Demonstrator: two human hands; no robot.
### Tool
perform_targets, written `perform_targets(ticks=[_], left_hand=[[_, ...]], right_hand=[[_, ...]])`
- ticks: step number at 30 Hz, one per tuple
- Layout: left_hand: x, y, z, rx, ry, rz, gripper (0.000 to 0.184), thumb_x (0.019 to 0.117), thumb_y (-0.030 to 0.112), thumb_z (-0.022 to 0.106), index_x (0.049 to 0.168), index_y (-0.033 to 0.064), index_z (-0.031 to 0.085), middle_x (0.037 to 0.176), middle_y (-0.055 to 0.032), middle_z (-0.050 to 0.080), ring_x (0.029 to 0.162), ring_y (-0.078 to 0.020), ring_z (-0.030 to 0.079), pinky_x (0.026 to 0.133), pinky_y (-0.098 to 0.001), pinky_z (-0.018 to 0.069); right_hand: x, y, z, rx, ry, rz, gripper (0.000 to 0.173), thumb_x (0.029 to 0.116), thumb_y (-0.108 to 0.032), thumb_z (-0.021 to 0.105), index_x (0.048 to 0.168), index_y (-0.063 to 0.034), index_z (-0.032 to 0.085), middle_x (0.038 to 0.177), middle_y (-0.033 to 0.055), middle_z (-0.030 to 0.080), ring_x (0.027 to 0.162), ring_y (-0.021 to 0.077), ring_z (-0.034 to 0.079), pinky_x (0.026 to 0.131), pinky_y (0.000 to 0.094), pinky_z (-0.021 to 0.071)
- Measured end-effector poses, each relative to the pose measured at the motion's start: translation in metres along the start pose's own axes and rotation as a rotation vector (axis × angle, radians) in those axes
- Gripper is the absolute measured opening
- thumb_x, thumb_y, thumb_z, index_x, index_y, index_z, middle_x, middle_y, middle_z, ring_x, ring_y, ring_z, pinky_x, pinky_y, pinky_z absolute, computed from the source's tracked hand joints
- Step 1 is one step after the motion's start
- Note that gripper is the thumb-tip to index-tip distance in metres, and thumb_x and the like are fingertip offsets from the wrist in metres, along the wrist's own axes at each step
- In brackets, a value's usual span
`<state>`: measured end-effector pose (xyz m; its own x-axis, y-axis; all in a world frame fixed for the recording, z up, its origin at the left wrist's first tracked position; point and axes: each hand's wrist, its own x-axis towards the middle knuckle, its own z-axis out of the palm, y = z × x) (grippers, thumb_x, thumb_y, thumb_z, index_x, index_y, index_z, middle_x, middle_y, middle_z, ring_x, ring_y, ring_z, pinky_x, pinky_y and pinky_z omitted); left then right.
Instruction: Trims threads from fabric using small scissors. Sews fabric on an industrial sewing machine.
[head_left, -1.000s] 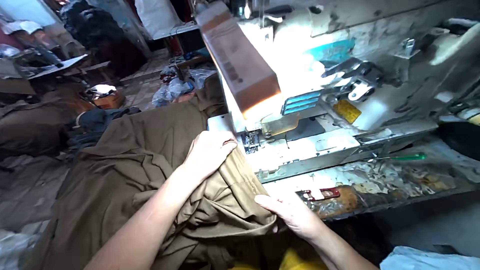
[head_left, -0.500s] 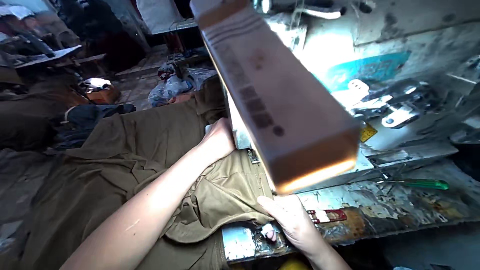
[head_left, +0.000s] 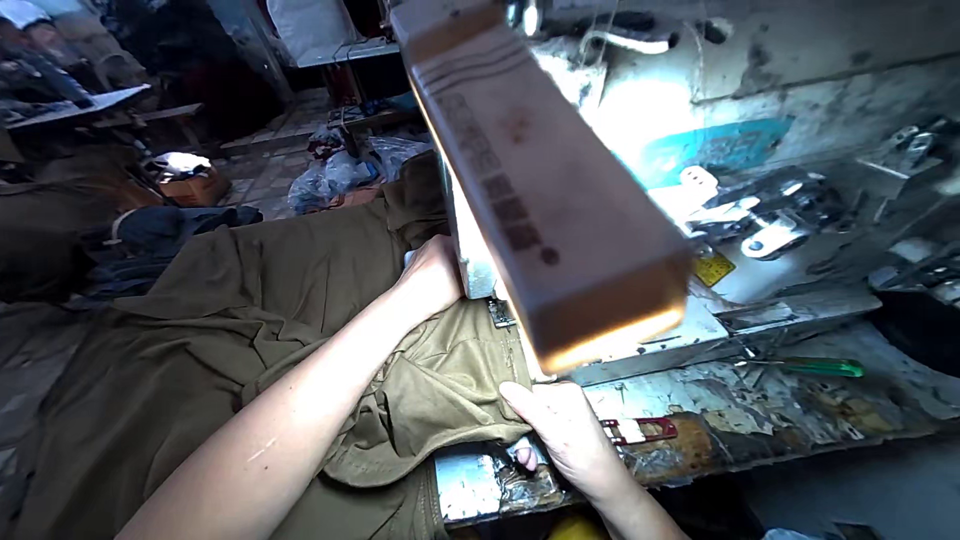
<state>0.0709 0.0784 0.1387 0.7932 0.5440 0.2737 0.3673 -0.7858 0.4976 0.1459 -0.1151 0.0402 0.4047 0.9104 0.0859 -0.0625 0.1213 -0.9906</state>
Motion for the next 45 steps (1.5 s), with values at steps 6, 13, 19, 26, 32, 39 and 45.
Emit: perform_targets(ticks=[6,13,19,26,32,39,45], left_hand=[[0.002,-0.004,0.003,0.019,0.019,0.0,0.018,0.0887,0.017,0.074,0.094,0.0,0.071,0.089,-0.0142,0.071,0.089,-0.0255,0.069,0.08,-0.0486,0.0523],[0.006,-0.007,0.013,0.047,0.03,-0.026,0.019,0.0893,0.02,0.072,0.092,0.0011,0.072,0.088,-0.0152,0.072,0.089,-0.0293,0.07,0.078,-0.0527,0.0528],[0.022,-0.069,0.057,0.09,0.296,0.352,0.023,0.0879,0.036,0.068,0.085,0.0136,0.071,0.077,-0.0037,0.067,0.074,-0.0195,0.067,0.061,-0.0444,0.0528],[-0.004,0.014,-0.002,0.066,-0.057,-0.074,0.02,0.0947,0.017,0.07,0.098,-0.0027,0.071,0.098,-0.0222,0.072,0.1,-0.0373,0.069,0.085,-0.0573,0.0499],[0.022,-0.046,0.047,0.151,0.16,0.152,0.023,0.09,0.035,0.067,0.086,0.0128,0.072,0.081,-0.0068,0.07,0.079,-0.0245,0.069,0.064,-0.0497,0.053],[0.048,-0.066,0.074,0.118,0.136,0.181,0.017,0.0868,0.035,0.069,0.082,0.0183,0.071,0.078,-0.0016,0.069,0.076,-0.0214,0.069,0.061,-0.0501,0.0529],[0.049,-0.071,0.078,0.109,0.158,0.235,0.018,0.0881,0.037,0.068,0.085,0.0199,0.072,0.08,0.0001,0.069,0.077,-0.0193,0.069,0.061,-0.0483,0.0531]], right_hand=[[0.001,-0.004,-0.001,-0.006,-0.012,0.047,0.042,0.1018,-0.018,0.056,0.06,-0.0163,0.055,0.05,-0.0083,0.058,0.041,-0.0007,0.057,0.04,0.0161,0.0491],[-0.001,0.007,-0.001,0.061,0.001,-0.073,0.038,0.1008,-0.017,0.057,0.063,-0.0165,0.059,0.053,-0.0096,0.06,0.043,-0.0014,0.058,0.041,0.016,0.0509],[0.001,0.015,-0.007,0.031,-0.035,-0.2,0.042,0.1016,-0.02,0.058,0.06,-0.0149,0.059,0.053,-0.0087,0.059,0.044,-0.0017,0.058,0.042,0.0156,0.0504],[-0.002,0.008,-0.001,0.044,0.035,-0.082,0.038,0.1012,-0.015,0.056,0.063,-0.0159,0.062,0.053,-0.0088,0.062,0.043,-0.0008,0.058,0.041,0.0161,0.0505],[-0.003,0.01,-0.003,0.056,0.031,-0.07,0.034,0.0987,-0.013,0.059,0.065,-0.0156,0.065,0.055,-0.0072,0.064,0.044,0.0004,0.06,0.042,0.0168,0.0516],[-0.008,0.011,-0.003,0.08,0.055,-0.066,0.031,0.0959,-0.009,0.06,0.067,-0.0157,0.068,0.055,-0.0064,0.064,0.044,0.0008,0.06,0.042,0.0171,0.052],[-0.012,0.01,-0.002,0.098,0.078,-0.068,0.025,0.0961,-0.006,0.061,0.075,-0.0141,0.071,0.059,-0.006,0.067,0.046,0.0008,0.061,0.044,0.0164,0.0531]])
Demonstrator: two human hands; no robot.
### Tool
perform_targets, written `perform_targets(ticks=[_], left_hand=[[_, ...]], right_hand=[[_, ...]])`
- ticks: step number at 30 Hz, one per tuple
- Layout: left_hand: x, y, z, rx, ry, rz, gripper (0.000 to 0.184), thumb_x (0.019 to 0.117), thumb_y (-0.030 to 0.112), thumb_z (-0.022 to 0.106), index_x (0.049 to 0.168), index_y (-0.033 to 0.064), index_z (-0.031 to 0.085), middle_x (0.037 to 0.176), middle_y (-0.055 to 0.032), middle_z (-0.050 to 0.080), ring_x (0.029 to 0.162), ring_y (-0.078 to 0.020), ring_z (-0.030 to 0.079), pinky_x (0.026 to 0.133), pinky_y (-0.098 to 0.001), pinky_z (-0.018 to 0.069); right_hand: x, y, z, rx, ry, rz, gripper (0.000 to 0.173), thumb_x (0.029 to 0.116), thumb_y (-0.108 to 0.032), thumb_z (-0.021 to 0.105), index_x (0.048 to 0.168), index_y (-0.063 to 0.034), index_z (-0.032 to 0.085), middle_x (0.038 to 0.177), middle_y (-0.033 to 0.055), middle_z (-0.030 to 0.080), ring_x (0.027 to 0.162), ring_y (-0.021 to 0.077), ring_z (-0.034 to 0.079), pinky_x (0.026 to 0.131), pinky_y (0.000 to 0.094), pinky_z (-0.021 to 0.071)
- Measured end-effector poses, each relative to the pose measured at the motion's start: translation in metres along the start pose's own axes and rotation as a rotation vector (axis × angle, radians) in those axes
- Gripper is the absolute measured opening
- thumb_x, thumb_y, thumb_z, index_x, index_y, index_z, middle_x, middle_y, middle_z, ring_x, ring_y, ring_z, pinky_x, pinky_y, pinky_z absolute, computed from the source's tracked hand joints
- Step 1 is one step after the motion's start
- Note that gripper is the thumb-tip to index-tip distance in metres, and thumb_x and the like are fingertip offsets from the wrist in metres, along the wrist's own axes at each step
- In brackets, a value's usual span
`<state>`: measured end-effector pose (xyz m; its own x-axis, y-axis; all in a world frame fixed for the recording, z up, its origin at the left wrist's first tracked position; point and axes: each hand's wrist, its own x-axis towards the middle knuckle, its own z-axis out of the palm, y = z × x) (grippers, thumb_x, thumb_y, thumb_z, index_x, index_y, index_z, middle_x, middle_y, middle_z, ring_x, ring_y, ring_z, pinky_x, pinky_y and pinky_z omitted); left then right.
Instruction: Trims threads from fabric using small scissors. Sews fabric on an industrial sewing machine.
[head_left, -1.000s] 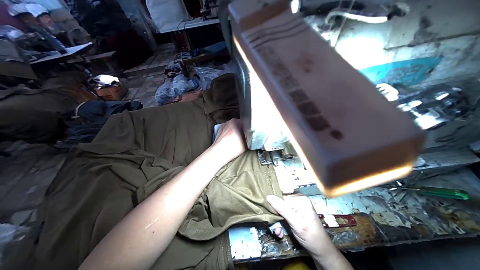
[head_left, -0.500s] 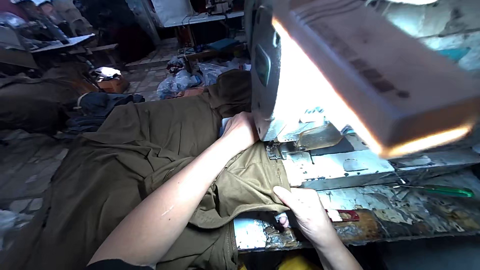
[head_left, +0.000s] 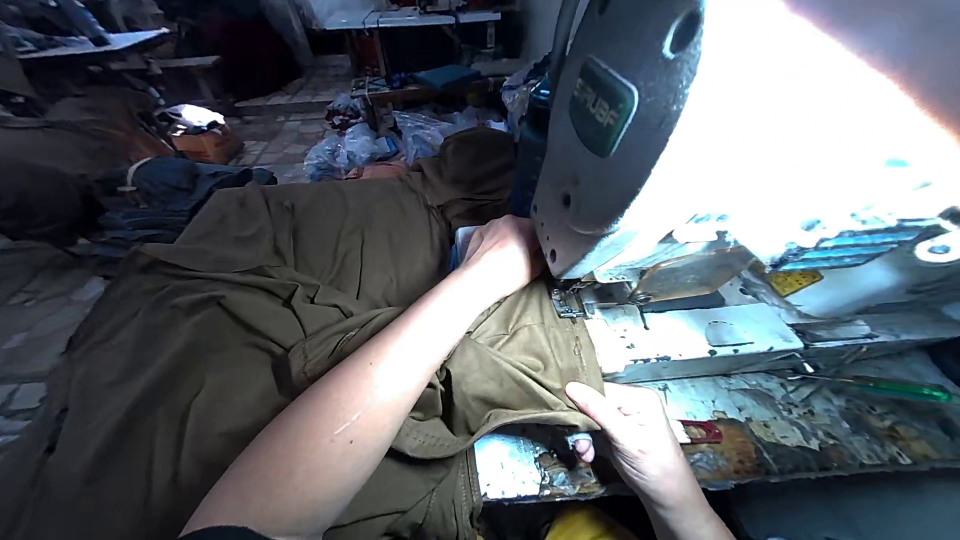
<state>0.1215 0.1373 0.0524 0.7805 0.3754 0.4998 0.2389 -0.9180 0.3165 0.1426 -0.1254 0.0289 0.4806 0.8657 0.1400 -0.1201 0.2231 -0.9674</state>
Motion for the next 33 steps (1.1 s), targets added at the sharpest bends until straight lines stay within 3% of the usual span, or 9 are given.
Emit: perform_targets(ticks=[9,10,11,12,13,16,19,22,33], left_hand=[[-0.012,0.006,-0.014,0.041,0.084,0.012,0.023,0.0867,0.037,0.067,0.078,0.0154,0.068,0.073,-0.0037,0.066,0.07,-0.0223,0.067,0.056,-0.0484,0.0503],[-0.015,0.026,-0.035,0.047,0.037,-0.043,0.025,0.089,0.034,0.067,0.08,0.0114,0.069,0.076,-0.0079,0.068,0.074,-0.026,0.069,0.059,-0.0506,0.0515],[-0.015,0.057,-0.071,-0.006,-0.16,-0.207,0.025,0.0962,0.027,0.067,0.093,0.0025,0.071,0.091,-0.0176,0.071,0.092,-0.0349,0.07,0.076,-0.0582,0.051],[-0.015,0.073,-0.088,-0.031,-0.229,-0.283,0.025,0.0975,0.023,0.067,0.099,-0.0015,0.071,0.098,-0.0223,0.071,0.1,-0.0393,0.068,0.083,-0.0614,0.0491],[-0.018,0.075,-0.092,-0.033,-0.216,-0.279,0.024,0.0956,0.021,0.067,0.098,-0.0031,0.071,0.097,-0.0243,0.071,0.1,-0.0414,0.068,0.082,-0.0629,0.0488],[-0.03,0.071,-0.098,0.015,-0.231,-0.222,0.022,0.0953,0.024,0.067,0.103,0.003,0.071,0.099,-0.0182,0.072,0.1,-0.0358,0.07,0.083,-0.0613,0.0529],[-0.052,0.089,-0.108,0.095,-0.297,-0.232,0.035,0.0966,0.033,0.071,0.113,0.0021,0.07,0.111,-0.0164,0.07,0.11,-0.0352,0.066,0.091,-0.059,0.0514],[-0.064,0.094,-0.101,0.152,-0.269,-0.236,0.033,0.0982,0.031,0.068,0.109,0.0005,0.07,0.113,-0.0163,0.069,0.114,-0.035,0.064,0.095,-0.0561,0.0496],[-0.079,0.092,-0.088,0.189,-0.109,-0.136,0.025,0.0968,0.024,0.066,0.088,0.0014,0.07,0.088,-0.0129,0.067,0.093,-0.0321,0.066,0.077,-0.0502,0.0497]], right_hand=[[0.003,-0.002,0.0,-0.099,0.0,-0.011,0.032,0.0979,-0.011,0.058,0.066,-0.0136,0.065,0.055,-0.0071,0.062,0.045,0.0001,0.059,0.043,0.0167,0.0517],[0.003,-0.004,0.001,-0.112,0.005,0.005,0.032,0.0979,-0.011,0.058,0.067,-0.0137,0.065,0.055,-0.0073,0.062,0.044,-0.0001,0.059,0.043,0.0165,0.0515],[0.002,-0.005,0.001,-0.128,0.004,0.019,0.031,0.098,-0.012,0.057,0.068,-0.0138,0.065,0.055,-0.008,0.062,0.045,-0.0005,0.059,0.043,0.016,0.0516],[0.0,-0.006,0.001,-0.141,-0.002,0.035,0.03,0.0981,-0.012,0.057,0.069,-0.0139,0.065,0.056,-0.0086,0.062,0.045,-0.001,0.059,0.044,0.0158,0.0515],[-0.002,-0.006,0.0,-0.156,-0.013,0.046,0.031,0.0979,-0.012,0.057,0.068,-0.0146,0.063,0.055,-0.0094,0.061,0.045,-0.0015,0.058,0.044,0.0154,0.0512],[-0.009,-0.005,-0.005,-0.147,-0.049,0.036,0.033,0.0991,-0.014,0.057,0.067,-0.0142,0.061,0.055,-0.0092,0.061,0.046,-0.0021,0.058,0.045,0.0151,0.0508],[-0.012,-0.011,-0.007,-0.143,-0.044,0.049,0.033,0.0992,-0.014,0.056,0.066,-0.015,0.06,0.055,-0.0094,0.061,0.046,-0.0022,0.058,0.045,0.0147,0.05],[-0.01,-0.011,-0.005,-0.144,-0.022,0.044,0.033,0.0998,-0.013,0.056,0.067,-0.0141,0.061,0.055,-0.0094,0.06,0.046,-0.0023,0.058,0.045,0.0144,0.0503],[-0.018,-0.004,-0.004,-0.137,-0.058,0.004,0.036,0.0996,-0.015,0.055,0.064,-0.0141,0.058,0.055,-0.0088,0.06,0.047,-0.0024,0.058,0.046,0.0142,0.0496]])
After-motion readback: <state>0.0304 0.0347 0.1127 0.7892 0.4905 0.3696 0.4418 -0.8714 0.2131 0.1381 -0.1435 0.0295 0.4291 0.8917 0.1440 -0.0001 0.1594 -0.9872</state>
